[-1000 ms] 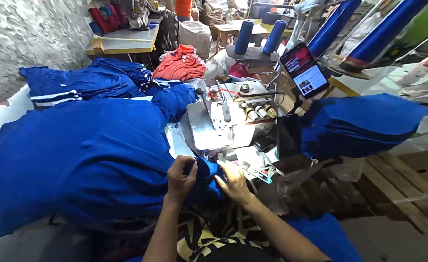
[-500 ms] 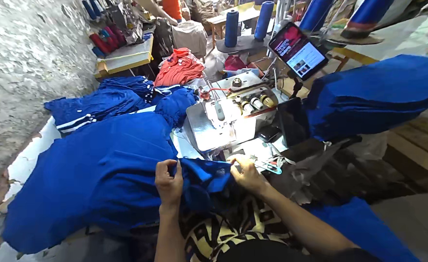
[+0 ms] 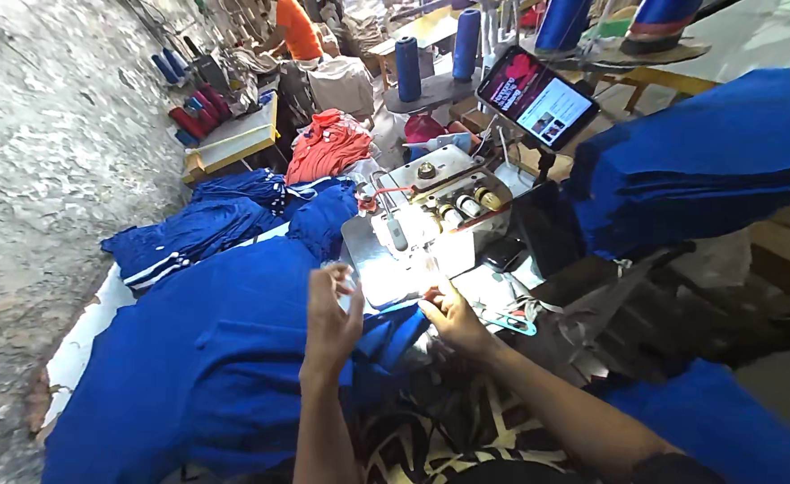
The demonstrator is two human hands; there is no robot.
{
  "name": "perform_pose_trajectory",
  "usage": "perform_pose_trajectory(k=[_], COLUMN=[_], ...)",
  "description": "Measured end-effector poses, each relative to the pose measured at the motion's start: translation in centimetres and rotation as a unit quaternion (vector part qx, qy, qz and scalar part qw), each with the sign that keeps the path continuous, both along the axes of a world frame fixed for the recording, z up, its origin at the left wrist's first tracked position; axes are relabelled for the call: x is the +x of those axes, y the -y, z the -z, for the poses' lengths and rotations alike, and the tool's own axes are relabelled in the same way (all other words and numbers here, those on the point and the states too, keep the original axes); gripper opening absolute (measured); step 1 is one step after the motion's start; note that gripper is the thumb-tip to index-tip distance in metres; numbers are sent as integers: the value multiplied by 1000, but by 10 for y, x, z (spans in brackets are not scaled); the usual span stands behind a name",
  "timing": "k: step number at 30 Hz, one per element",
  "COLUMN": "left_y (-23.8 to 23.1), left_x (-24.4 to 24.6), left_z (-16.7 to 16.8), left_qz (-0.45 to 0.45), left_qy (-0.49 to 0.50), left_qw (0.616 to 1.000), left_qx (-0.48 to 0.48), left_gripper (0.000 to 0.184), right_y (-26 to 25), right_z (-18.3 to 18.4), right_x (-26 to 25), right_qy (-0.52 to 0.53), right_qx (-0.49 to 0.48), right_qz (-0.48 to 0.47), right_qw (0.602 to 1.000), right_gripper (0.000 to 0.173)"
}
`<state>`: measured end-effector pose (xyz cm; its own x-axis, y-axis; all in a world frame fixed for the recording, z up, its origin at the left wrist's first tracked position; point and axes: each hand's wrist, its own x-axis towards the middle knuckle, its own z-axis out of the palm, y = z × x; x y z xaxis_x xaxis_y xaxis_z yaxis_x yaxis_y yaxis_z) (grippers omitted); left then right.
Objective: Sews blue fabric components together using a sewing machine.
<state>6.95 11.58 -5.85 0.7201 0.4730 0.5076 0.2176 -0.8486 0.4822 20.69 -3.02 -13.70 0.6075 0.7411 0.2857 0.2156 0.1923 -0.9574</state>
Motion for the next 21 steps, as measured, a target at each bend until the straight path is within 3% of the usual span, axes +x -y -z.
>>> perform_pose_trajectory(k=[2, 4, 8, 11, 14, 16, 18, 21], left_y=[-5, -9, -17, -20, -10, -1, -6, -24], left_x=[-14, -30, -61, -64, -42, -31, -31, -43], left_z=[24, 41, 37, 22, 22, 34, 45, 42], left_qz=[15, -16, -53, 40, 105, 63, 20, 37], left_qy=[-148, -206, -159, -129, -109, -141, -131, -85], left_qw=[989, 978, 983, 989, 988, 986, 984, 992], left_qx=[-18, 5, 71, 53, 23, 64, 121, 90], left_gripper=[39, 31, 15, 20, 27, 35, 24, 18], right_y=[5, 10, 12, 10, 8, 9, 10, 13], right_z=[3, 5, 15, 20, 18, 14, 12, 18], right_x=[3, 4, 9, 16, 18, 17, 19, 27], right_qy=[14, 24, 48, 77, 101, 131, 153, 152], right_qx=[4, 20, 20, 41, 78, 87, 84, 64], right_qz=[-23, -26, 50, 105, 103, 102, 112, 145], right_qw=[1000, 999, 997, 991, 986, 982, 978, 976], right_gripper=[26, 22, 20, 16, 15, 15, 15, 17])
